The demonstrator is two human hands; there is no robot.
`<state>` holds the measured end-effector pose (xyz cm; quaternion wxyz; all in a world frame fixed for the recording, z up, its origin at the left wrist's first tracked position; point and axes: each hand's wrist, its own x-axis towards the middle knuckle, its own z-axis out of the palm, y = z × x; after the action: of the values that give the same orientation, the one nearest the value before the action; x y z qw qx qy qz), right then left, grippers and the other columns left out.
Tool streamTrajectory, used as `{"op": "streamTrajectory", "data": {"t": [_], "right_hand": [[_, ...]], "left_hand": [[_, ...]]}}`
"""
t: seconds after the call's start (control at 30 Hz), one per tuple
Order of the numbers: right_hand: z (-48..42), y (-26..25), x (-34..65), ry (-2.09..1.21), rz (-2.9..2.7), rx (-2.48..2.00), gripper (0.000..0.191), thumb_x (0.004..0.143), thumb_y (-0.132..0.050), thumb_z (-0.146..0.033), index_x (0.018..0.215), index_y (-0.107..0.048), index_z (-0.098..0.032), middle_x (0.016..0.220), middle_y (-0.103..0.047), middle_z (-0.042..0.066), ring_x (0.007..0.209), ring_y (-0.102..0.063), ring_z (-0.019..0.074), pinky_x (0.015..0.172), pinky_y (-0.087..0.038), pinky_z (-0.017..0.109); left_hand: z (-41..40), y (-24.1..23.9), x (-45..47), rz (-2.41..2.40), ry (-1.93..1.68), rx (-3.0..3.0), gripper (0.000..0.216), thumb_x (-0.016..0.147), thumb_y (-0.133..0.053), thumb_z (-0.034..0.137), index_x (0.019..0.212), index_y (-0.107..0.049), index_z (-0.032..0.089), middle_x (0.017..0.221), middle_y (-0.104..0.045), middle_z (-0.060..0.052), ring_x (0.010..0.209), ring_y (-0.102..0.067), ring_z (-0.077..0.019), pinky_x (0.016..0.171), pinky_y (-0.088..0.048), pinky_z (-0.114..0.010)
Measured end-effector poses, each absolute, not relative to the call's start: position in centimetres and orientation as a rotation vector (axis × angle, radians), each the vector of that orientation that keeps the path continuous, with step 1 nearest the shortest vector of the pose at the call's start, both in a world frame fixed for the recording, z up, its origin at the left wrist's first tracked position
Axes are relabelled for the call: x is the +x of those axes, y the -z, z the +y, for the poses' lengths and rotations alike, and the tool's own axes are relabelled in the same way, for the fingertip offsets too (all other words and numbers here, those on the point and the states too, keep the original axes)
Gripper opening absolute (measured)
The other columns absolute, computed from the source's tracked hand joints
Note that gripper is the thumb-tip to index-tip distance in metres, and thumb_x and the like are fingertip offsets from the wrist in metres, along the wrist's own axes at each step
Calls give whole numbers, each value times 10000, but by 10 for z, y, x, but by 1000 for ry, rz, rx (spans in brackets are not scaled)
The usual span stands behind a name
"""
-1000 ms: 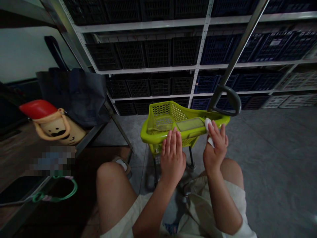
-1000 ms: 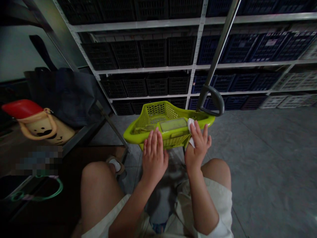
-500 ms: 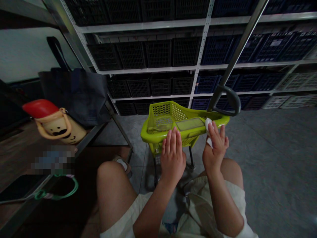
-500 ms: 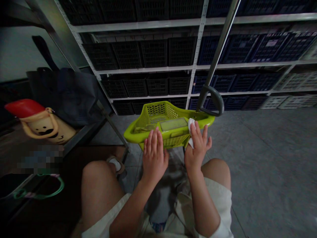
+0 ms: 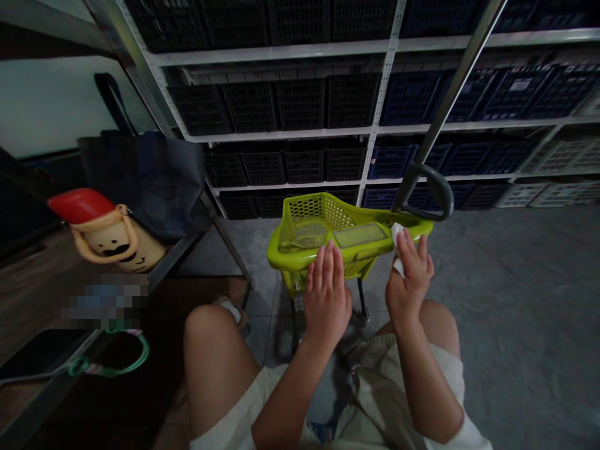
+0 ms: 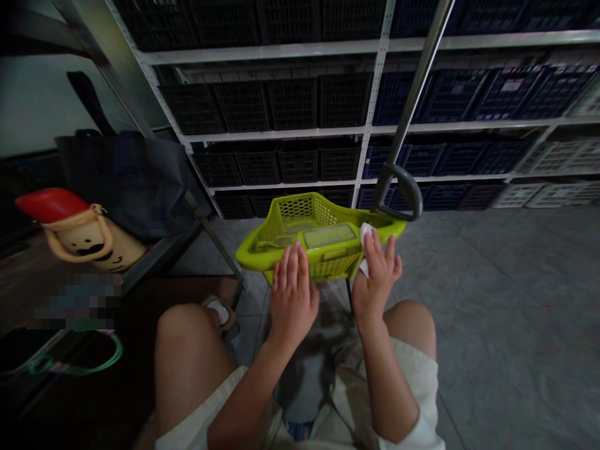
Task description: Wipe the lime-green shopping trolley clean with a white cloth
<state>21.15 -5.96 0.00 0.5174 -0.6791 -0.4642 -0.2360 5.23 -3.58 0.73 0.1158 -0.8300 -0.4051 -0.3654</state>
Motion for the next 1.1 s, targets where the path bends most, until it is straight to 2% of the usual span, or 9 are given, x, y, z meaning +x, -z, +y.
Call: {"op": "streamTrajectory", "data": {"t": [0.13, 0.23, 0.33, 0.5, 0.63, 0.73, 0.83, 0.97, 1.1], "right_hand": [[-66, -6, 178, 533, -1525, -1535, 774, 789, -373, -84, 1539, -360, -273, 1560, -460, 59, 1520, -273, 232, 1182, -222, 499], [-69, -9, 167, 531, -1728, -1458, 773, 785, -393, -87, 1535, -369, -273, 1552, -473, 49, 1511, -296, 242, 1199, -186, 502], [-66, -5, 186, 589, -1521, -1536, 748, 799, -373, -67, 1495, -430, -333, 1506, -532, 18, 1519, -274, 257, 1195, -128, 571], [-60, 1, 206, 559, -1122, -1635, 721, 829, -348, -81, 1498, -426, -338, 1518, -515, 54, 1527, -254, 266, 1147, -211, 591], [-64, -4, 174, 521, -1467, -1536, 791, 785, -369, -68, 1540, -351, -303, 1555, -469, 54, 1530, -245, 240, 1181, -189, 530], [-66, -8, 164, 513, -1685, -1441, 777, 784, -384, -72, 1530, -369, -288, 1544, -485, 50, 1521, -271, 230, 1202, -147, 507], [-63, -6, 184, 559, -1481, -1534, 740, 795, -368, -69, 1482, -445, -334, 1507, -531, 25, 1526, -254, 249, 1189, -116, 567], [-58, -1, 206, 567, -1102, -1631, 685, 838, -349, -109, 1479, -453, -327, 1500, -535, 56, 1525, -260, 262, 1141, -208, 598], [-60, -2, 176, 570, -1385, -1580, 735, 833, -355, -109, 1539, -349, -314, 1549, -477, 41, 1537, -223, 226, 1178, -182, 535]], "left_hand": [[-35, -6, 52, -1180, 1088, -2427, 715, 899, -470, 147, 1564, -218, 70, 1610, -349, -172, 1532, -229, -260, 1224, -288, -460], [-34, -5, 50, -1167, 1092, -2417, 697, 906, -452, 144, 1562, -227, 73, 1606, -358, -170, 1536, -219, -246, 1225, -289, -453], [-33, -5, 49, -1167, 1053, -2424, 720, 897, -451, 126, 1569, -199, 68, 1622, -322, -163, 1541, -197, -241, 1233, -269, -449], [-35, -7, 50, -1185, 1037, -2439, 767, 875, -480, 118, 1576, -173, 68, 1637, -281, -164, 1543, -180, -246, 1231, -277, -437], [-34, -4, 51, -1185, 1074, -2428, 744, 893, -462, 126, 1578, -174, 83, 1634, -293, -161, 1542, -186, -241, 1222, -299, -442], [-33, -2, 50, -1174, 1088, -2411, 726, 903, -447, 123, 1576, -179, 83, 1623, -321, -160, 1539, -197, -236, 1220, -304, -445], [-34, -4, 49, -1173, 1057, -2425, 752, 885, -464, 110, 1576, -171, 69, 1626, -308, -166, 1541, -187, -245, 1226, -290, -451], [-35, -7, 52, -1183, 1047, -2426, 763, 885, -474, 115, 1578, -160, 59, 1631, -292, -166, 1541, -188, -257, 1234, -268, -453], [-34, -4, 53, -1182, 1071, -2412, 744, 902, -468, 139, 1577, -164, 61, 1622, -312, -175, 1539, -198, -256, 1222, -296, -457]]}}
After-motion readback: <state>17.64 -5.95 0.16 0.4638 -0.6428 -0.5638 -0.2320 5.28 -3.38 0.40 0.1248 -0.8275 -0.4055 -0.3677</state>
